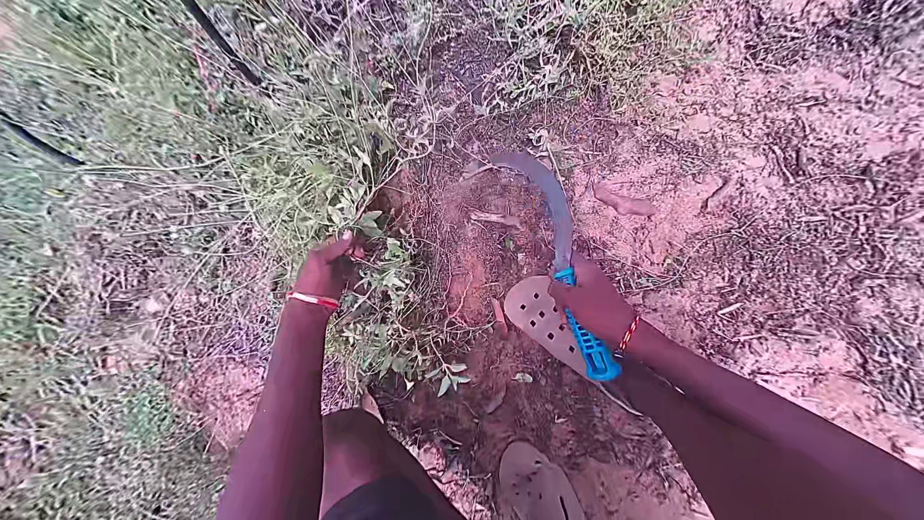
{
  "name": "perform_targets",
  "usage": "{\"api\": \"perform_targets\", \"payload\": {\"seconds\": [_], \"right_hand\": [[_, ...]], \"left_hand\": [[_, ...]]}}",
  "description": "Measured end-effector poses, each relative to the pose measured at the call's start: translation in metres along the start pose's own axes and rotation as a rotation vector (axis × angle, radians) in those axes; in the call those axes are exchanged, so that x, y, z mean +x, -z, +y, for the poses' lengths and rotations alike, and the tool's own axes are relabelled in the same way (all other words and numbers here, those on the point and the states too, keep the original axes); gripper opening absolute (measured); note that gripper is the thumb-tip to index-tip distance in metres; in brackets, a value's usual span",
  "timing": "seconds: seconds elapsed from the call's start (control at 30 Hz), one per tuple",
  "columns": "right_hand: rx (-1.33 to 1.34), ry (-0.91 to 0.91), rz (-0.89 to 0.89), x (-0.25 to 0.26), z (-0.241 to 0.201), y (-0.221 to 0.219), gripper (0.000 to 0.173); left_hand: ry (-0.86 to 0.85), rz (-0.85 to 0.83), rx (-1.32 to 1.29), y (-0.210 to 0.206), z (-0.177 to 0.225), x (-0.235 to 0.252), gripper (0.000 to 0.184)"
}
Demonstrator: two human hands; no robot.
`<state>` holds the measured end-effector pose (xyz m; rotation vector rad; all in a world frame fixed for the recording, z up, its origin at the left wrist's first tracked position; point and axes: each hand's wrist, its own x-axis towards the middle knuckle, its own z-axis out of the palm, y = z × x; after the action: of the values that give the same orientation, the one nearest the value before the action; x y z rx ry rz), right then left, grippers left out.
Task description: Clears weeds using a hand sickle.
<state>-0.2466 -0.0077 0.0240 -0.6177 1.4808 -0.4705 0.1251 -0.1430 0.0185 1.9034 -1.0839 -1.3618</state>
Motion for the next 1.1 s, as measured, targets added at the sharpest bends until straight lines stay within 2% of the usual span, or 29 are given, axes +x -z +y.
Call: {"api": "perform_targets", "payload": {"seconds": [0.1,0.17,0.37,0.53,0.67,0.73,0.8,0.93,1.03,1.1], "right_hand": [[0.163,0.064,0.127,0.008,-0.005,-0.002,0.02],[0.238,0.099,0.177,0.009,-0.005,0.001,0.021],[0.239,0.099,0.218,0.009,0.006,0.0,0.017],[-0.039,0.382,0.181,0.001,0.014,-0.008,0.027],[-0.378,0.539,0.019,-0.01,0.023,-0.015,0.04],[-0.518,0.473,-0.097,-0.011,0.017,-0.02,0.045],[-0.533,0.353,-0.165,-0.006,0.013,-0.028,0.047],[-0.275,0.149,-0.103,0.011,0.004,-0.047,0.047],[-0.084,0.099,-0.065,0.026,-0.008,-0.057,0.034],[-0.076,0.08,-0.099,0.038,-0.016,-0.063,0.03]], "left_hand": [[-0.037,0.013,-0.059,-0.001,-0.006,-0.005,0.025],[-0.066,0.005,-0.09,0.001,-0.007,-0.009,0.029],[-0.154,-0.046,-0.161,0.006,-0.018,-0.008,0.036],[-0.146,0.095,-0.242,-0.004,-0.017,-0.022,0.028],[-0.116,0.282,-0.335,-0.009,-0.003,-0.014,0.028],[-0.076,0.346,-0.333,-0.014,0.013,-0.01,0.027],[-0.04,0.372,-0.348,-0.014,0.025,-0.008,0.029],[0.001,0.337,-0.297,-0.001,0.034,-0.01,0.022],[-0.002,0.282,-0.181,0.012,0.026,-0.019,0.028],[-0.01,0.25,-0.126,0.018,0.016,-0.027,0.03]]}}
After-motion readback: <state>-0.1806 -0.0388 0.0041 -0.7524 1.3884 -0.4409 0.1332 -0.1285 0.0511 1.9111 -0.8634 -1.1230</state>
